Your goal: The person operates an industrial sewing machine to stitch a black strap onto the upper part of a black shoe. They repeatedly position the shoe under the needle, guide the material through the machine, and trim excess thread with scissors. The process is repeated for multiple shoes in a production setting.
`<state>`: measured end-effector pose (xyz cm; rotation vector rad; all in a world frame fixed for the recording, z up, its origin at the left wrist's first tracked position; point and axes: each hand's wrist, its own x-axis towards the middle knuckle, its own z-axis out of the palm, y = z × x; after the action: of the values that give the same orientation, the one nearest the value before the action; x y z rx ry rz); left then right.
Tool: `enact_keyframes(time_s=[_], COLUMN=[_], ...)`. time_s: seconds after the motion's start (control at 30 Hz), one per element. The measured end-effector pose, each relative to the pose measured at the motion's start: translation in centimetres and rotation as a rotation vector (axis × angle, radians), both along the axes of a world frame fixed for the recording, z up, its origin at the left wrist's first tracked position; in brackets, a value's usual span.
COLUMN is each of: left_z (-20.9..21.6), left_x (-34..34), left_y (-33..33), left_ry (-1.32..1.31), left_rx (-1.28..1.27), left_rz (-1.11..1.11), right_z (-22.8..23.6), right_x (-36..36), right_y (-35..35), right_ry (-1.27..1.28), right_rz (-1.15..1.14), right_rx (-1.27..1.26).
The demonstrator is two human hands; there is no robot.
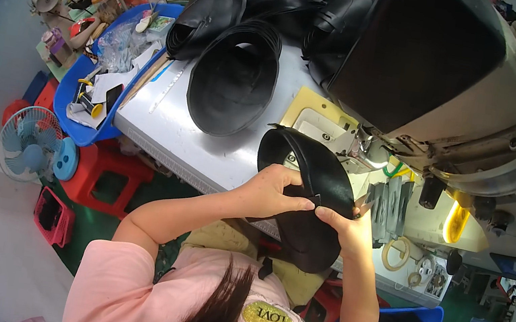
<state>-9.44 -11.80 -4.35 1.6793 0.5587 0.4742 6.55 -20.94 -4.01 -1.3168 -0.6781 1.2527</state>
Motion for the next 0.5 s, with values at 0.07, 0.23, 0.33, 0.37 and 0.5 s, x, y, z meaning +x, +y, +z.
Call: enact_keyframes(time_s=[0.07, 0.23, 0.33, 0.37, 0.5], left_z=[0.2, 1.3, 2.0, 1.7, -0.5], left_x=[-0.1, -0.1, 1.2, 2.0, 4.0], left_y=[0.3, 2.0, 3.5, 3.8, 4.6], left_ry=[-0.022, -0.107, -0.009, 0.022, -0.141], left_rx=[-0.017, -0.231, -0.197, -0.210, -0.482], left_rz=[0.003, 0.089, 0.083, 0.075, -0.007], right_z=[0.3, 0.6, 0.1, -0.1, -1.3], right_x=[0.0, 1.6, 2.6, 2.6, 2.7], right_y=[0.2, 0.3, 0.2, 0.2, 0.1], right_ry=[-0.049, -0.231, -0.423, -0.331, -0.100], right_rz=[0.003, 0.103, 0.097, 0.027, -0.186], right_rx=[0.010, 0.063, 0.102, 0.089, 0.134])
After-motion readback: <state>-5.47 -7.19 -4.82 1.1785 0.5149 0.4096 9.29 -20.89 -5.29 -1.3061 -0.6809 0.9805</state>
